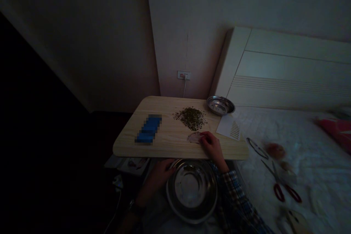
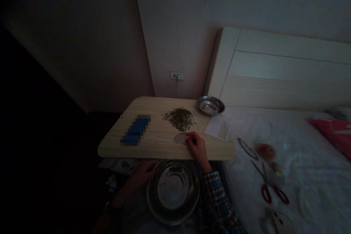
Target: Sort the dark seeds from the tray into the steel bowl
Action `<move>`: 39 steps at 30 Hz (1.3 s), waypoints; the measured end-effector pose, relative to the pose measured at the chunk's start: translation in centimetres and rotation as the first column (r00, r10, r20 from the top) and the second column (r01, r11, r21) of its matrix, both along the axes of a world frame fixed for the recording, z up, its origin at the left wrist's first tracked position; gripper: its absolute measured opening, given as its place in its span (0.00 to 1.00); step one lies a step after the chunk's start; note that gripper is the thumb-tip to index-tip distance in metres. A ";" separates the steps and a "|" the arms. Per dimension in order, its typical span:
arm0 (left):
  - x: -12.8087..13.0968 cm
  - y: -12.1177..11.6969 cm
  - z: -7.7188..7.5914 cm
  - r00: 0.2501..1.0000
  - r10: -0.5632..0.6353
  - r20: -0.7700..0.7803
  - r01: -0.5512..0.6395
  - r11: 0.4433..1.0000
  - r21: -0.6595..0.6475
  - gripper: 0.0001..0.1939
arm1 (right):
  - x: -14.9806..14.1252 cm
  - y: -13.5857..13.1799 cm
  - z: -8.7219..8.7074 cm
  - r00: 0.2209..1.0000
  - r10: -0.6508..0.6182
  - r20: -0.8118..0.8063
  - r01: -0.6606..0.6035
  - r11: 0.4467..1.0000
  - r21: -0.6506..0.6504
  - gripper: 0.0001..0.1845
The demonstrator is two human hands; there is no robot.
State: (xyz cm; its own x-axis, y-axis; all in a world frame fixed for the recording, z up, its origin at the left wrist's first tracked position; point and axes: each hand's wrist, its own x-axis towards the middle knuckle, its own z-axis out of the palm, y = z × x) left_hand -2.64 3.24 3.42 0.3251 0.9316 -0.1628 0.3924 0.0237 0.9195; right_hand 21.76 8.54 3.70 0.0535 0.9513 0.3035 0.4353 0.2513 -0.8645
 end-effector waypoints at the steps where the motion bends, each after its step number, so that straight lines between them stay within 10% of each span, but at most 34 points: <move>1: 0.0 0.0 -0.1 1.000 -0.006 0.003 0.006 1.000 0.004 0.18 | 0.0 0.0 0.0 1.000 0.002 0.003 -0.002 1.000 0.000 0.13; 22: 0.0 0.0 -0.4 0.998 -0.058 0.007 0.057 0.998 0.024 0.19 | 0.3 -2.3 0.6 0.940 0.330 -0.083 -0.339 0.929 -0.148 0.10; 39: 0.1 0.0 -0.4 0.999 -0.031 0.038 0.030 0.999 0.041 0.20 | 0.3 -0.5 -1.0 0.993 -0.001 -0.122 -0.001 1.000 -0.012 0.16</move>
